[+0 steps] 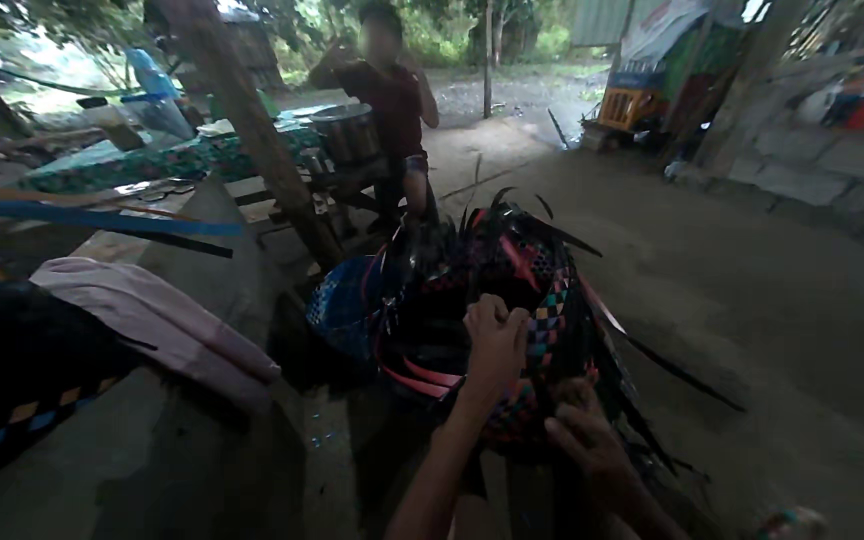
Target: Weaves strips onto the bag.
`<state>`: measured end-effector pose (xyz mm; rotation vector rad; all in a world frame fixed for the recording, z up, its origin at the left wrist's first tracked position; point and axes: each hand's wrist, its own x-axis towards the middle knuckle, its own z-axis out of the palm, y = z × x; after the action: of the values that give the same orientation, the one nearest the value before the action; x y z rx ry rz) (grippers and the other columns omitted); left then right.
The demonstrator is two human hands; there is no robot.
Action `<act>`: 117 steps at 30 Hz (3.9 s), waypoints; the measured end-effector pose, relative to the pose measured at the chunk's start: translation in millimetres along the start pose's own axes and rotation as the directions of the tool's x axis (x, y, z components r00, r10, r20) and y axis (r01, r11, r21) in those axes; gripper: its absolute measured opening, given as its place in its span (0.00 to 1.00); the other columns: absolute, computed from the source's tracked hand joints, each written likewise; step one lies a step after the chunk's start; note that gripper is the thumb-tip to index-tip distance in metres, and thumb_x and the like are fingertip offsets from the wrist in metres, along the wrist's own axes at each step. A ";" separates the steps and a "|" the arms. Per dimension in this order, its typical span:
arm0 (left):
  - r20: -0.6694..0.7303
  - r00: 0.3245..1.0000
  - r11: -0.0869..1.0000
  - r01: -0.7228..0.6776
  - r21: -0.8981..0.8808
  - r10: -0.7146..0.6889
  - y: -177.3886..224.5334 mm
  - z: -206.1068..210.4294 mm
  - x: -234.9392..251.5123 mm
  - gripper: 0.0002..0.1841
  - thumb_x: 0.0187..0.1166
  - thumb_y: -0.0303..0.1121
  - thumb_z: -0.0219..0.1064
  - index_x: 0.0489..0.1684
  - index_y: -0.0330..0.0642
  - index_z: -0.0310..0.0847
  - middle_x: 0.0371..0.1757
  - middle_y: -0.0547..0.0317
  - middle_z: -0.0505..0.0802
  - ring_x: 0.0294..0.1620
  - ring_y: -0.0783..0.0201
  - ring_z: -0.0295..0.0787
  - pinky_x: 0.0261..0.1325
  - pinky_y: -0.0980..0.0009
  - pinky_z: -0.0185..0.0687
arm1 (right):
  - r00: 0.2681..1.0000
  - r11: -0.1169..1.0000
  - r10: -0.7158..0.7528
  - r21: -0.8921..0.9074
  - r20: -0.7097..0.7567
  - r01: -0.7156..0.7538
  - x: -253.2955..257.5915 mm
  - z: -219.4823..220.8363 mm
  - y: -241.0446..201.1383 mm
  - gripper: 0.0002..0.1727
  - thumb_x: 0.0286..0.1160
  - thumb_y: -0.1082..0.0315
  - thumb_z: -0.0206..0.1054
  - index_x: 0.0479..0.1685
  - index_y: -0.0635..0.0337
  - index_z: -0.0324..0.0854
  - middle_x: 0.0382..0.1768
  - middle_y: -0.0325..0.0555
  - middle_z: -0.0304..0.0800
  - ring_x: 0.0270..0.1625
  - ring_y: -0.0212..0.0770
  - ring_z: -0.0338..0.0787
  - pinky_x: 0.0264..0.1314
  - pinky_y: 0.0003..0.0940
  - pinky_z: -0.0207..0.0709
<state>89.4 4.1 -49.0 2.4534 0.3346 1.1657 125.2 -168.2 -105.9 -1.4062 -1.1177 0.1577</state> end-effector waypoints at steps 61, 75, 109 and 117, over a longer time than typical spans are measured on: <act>0.446 0.889 0.994 -0.082 -0.079 0.109 9.3 -28.0 -20.0 0.46 0.64 0.31 0.80 0.86 0.26 0.61 0.66 0.34 0.89 0.60 0.41 0.92 0.65 0.48 0.84 | 0.887 0.762 0.181 -0.631 0.426 0.148 72.6 -51.4 -16.8 0.15 0.82 0.68 0.63 0.46 0.78 0.85 0.39 0.71 0.90 0.45 0.69 0.92 0.52 0.60 0.83; 0.481 0.869 0.987 0.153 -0.040 -0.115 3.0 -24.8 -5.8 0.27 0.80 0.42 0.71 0.69 0.29 0.79 0.48 0.34 0.94 0.50 0.37 0.93 0.57 0.41 0.83 | 0.923 0.866 -0.179 -0.390 0.340 0.312 60.4 -107.4 -6.8 0.12 0.73 0.69 0.62 0.33 0.71 0.87 0.29 0.55 0.89 0.29 0.43 0.87 0.37 0.33 0.83; 0.543 0.835 0.951 0.236 -0.201 -0.092 -11.5 -20.1 -0.2 0.25 0.82 0.38 0.68 0.70 0.26 0.74 0.47 0.36 0.92 0.48 0.45 0.92 0.56 0.47 0.85 | 0.972 0.928 -0.196 -0.297 0.127 0.226 83.2 -42.2 17.5 0.09 0.76 0.74 0.67 0.46 0.73 0.88 0.43 0.59 0.91 0.43 0.44 0.92 0.51 0.31 0.86; 0.589 0.767 0.928 0.366 -0.074 -0.256 -9.5 -22.2 9.4 0.25 0.86 0.41 0.64 0.73 0.31 0.73 0.51 0.36 0.91 0.53 0.44 0.90 0.60 0.47 0.82 | 0.961 0.882 -0.275 -0.396 0.007 0.255 71.2 -26.8 26.8 0.12 0.74 0.73 0.67 0.51 0.71 0.89 0.46 0.60 0.91 0.43 0.47 0.93 0.49 0.32 0.87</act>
<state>77.5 21.7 -34.2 2.3229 0.4079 0.2717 194.2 -131.8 -85.2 -1.5789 -1.3386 -0.3171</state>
